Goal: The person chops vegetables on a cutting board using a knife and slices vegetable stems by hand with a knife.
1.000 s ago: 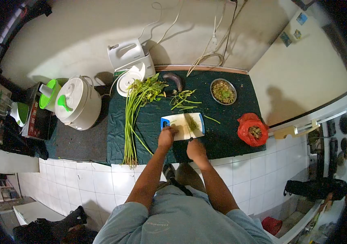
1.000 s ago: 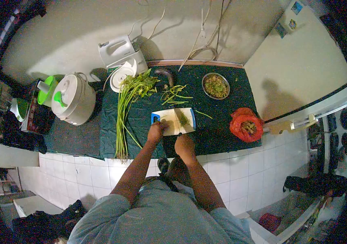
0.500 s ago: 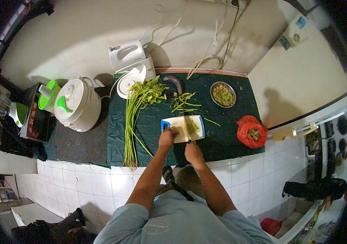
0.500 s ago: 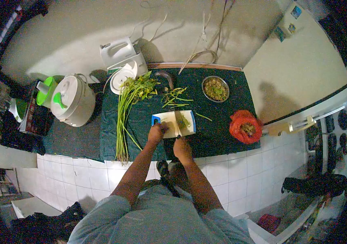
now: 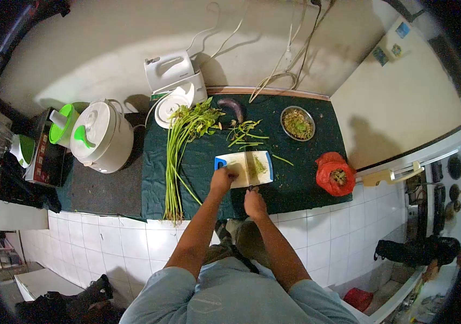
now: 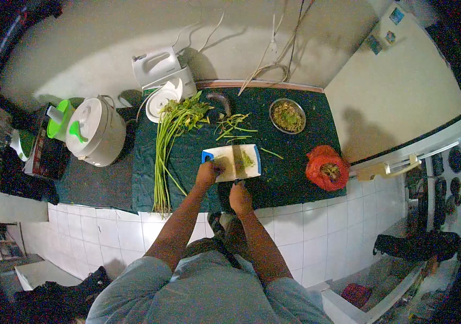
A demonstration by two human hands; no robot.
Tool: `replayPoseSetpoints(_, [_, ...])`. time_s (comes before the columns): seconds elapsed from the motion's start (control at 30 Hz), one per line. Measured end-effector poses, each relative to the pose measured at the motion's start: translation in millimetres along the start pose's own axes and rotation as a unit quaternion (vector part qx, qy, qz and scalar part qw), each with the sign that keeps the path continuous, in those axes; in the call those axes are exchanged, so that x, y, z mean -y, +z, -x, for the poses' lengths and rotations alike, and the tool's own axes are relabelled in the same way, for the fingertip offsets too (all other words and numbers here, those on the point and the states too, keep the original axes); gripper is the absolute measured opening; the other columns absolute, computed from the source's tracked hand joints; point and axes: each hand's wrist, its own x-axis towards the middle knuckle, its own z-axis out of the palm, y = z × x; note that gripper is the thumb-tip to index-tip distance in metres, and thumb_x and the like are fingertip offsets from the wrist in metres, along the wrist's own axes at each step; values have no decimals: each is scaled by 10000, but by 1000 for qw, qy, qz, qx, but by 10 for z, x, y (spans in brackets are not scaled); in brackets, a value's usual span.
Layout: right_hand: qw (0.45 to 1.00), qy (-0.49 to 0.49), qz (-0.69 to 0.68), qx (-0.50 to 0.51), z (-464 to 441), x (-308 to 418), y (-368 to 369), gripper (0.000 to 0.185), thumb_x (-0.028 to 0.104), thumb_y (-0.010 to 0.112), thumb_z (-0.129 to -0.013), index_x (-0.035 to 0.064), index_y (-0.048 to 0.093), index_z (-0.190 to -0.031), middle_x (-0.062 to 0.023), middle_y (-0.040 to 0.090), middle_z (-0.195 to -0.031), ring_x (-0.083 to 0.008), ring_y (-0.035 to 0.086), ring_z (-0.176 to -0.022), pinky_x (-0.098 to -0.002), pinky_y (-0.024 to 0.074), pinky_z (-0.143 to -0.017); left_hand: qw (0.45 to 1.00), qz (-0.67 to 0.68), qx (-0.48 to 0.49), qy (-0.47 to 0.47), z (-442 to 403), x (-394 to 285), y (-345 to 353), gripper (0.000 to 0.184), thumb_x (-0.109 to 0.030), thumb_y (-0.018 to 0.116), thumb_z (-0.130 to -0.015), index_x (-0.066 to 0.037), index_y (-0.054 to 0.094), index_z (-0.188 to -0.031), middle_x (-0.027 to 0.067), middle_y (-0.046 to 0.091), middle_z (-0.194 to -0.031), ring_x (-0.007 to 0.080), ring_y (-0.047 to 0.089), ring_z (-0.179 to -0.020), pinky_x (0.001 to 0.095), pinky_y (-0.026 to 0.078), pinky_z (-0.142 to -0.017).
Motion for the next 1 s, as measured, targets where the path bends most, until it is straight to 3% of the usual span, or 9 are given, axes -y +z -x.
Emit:
replayPoseSetpoints(0.2, [996,57,-30,70,-216,143,-289,339,232,413,-954,-93,465,-1034,-296,630,-813,-455,633,-738,-515,520,-648,998,-37,-26,42,-42,97,85,150,-117,689,-733,-117,741,-874,144,682,-857,313,663,-780,400,523,-711])
replayPoseSetpoints(0.3, [996,-29,-1,82,-59,144,-308,363,256,416,-957,-95,466,-1033,-298,627,-812,-474,620,-784,-529,500,-688,999,-37,4,4,-49,25,19,155,-102,689,-731,-127,743,-873,140,685,-858,304,667,-778,389,528,-711])
replayPoseSetpoints(0.47, [994,78,-65,32,23,136,-129,379,271,425,-955,-101,491,-987,-311,619,-801,-474,616,-774,-536,490,-716,1000,15,12,-11,-12,13,-7,167,-102,696,-730,-142,746,-884,129,690,-840,281,677,-767,371,535,-704])
replayPoseSetpoints(0.5, [996,-10,45,70,-71,70,-136,292,180,470,-904,-75,504,-1041,-280,622,-901,-425,644,-775,-486,533,-693,1000,17,13,-11,-12,-2,-15,166,-102,695,-732,-146,747,-884,125,692,-841,275,679,-763,366,537,-702])
replayPoseSetpoints(0.67, [991,37,-57,118,-242,-43,-138,349,240,428,-950,-102,499,-975,-312,612,-801,-409,649,-751,-490,521,-627,999,24,23,-2,-86,189,102,164,-92,686,-740,-148,748,-881,126,692,-842,272,680,-747,359,536,-692])
replayPoseSetpoints(0.73, [972,-158,116,131,-125,41,-137,342,235,426,-952,-102,482,-979,-319,612,-813,-438,638,-781,-507,515,-654,1000,-7,3,-12,-52,78,54,162,-93,680,-742,-143,747,-880,132,688,-839,278,678,-746,365,532,-692])
replayPoseSetpoints(0.77, [997,-25,-29,70,98,198,-241,348,236,414,-958,-104,469,-1010,-344,603,-867,-470,618,-810,-527,501,-689,1000,-7,1,-11,-52,67,45,162,-93,680,-742,-143,747,-880,132,688,-839,278,678,-746,365,532,-692])
replayPoseSetpoints(0.87, [994,81,-58,39,132,180,-102,293,163,402,-935,-88,551,-965,-307,605,-921,-443,620,-860,-528,488,-773,998,41,22,-36,-56,120,67,160,-103,678,-743,-141,747,-883,136,685,-836,291,674,-744,376,530,-693])
replayPoseSetpoints(1.0, [992,79,-23,96,-69,184,-280,326,229,436,-931,-65,538,-1025,-304,618,-955,-460,616,-896,-532,504,-758,1000,-6,10,-15,-13,-37,-1,164,-102,674,-740,-142,747,-882,141,684,-836,307,668,-754,386,529,-703])
